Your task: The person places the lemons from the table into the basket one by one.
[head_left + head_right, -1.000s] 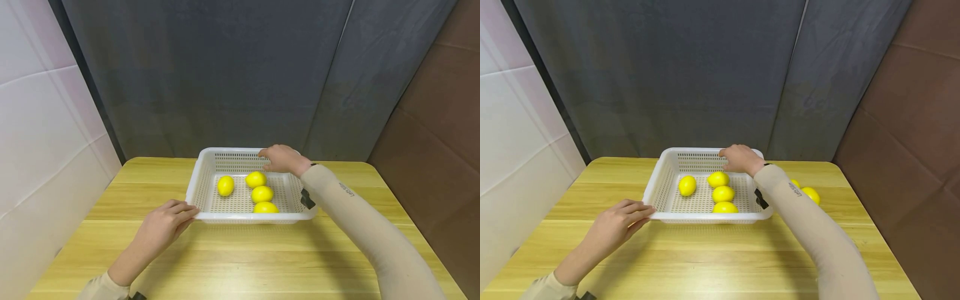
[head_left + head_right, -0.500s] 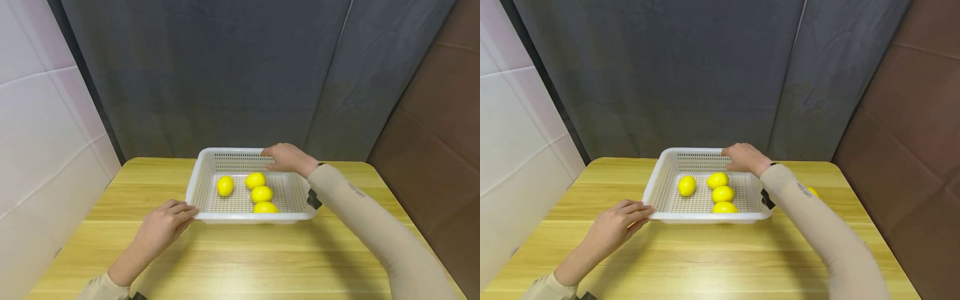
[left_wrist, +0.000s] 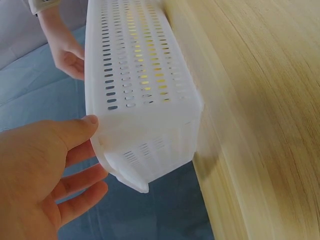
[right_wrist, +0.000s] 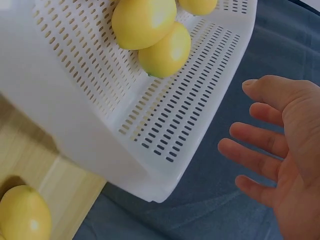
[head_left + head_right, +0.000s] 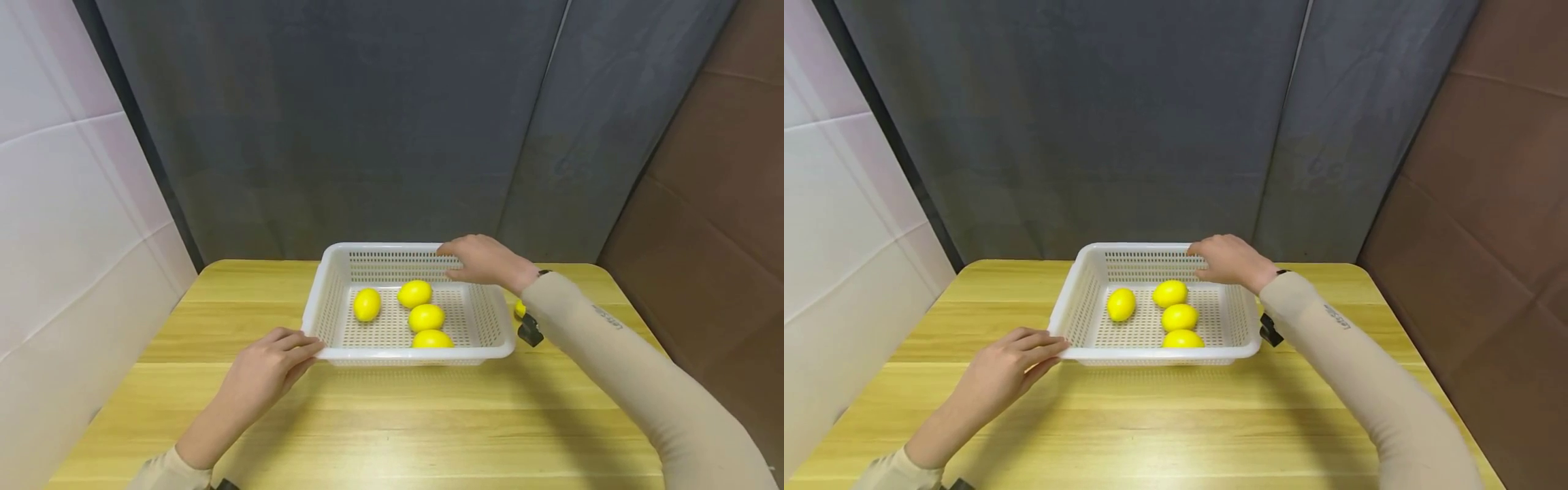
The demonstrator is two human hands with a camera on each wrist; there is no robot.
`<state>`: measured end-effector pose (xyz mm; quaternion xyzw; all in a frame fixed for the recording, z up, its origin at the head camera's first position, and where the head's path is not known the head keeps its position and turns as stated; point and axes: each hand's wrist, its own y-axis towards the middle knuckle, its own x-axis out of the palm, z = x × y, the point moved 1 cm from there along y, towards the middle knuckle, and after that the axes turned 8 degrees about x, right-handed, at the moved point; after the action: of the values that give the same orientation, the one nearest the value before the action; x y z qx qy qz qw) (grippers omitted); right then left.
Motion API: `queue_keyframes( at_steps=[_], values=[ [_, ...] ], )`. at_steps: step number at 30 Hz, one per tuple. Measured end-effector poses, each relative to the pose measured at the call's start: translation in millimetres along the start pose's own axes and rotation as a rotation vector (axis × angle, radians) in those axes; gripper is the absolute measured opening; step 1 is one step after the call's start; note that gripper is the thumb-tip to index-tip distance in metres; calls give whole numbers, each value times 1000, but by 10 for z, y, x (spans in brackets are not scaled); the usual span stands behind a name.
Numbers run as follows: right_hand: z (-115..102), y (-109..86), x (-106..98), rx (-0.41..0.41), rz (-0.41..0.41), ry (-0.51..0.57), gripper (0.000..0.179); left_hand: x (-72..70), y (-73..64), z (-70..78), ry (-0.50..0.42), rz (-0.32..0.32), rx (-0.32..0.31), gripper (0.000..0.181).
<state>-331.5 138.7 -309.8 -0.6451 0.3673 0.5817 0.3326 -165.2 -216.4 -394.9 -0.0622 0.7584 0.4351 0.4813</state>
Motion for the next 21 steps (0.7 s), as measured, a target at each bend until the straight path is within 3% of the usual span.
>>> queue_keyframes(
  at_steps=[2,5,6,9,12,15,18,21],
  values=[
    [28,-12,2,7,2,3,46,6,-4,-6,-2,4,2,25],
    [71,-30,-6,38,1,9,46,16,-11,-12,-3,7,5,50],
    [85,-40,-14,47,4,15,46,17,-11,-13,-2,5,5,50],
    [133,-73,-40,66,17,30,46,23,-7,-13,1,6,0,25],
    [197,-118,-68,80,42,51,46,18,5,-13,6,7,-2,33],
    [278,-169,-88,92,69,67,46,14,14,-17,7,12,2,22],
    [379,-225,-98,98,84,85,45,15,16,-19,6,12,5,35],
    [482,-288,-105,118,90,100,45,13,15,-19,10,12,0,24]
  ],
)
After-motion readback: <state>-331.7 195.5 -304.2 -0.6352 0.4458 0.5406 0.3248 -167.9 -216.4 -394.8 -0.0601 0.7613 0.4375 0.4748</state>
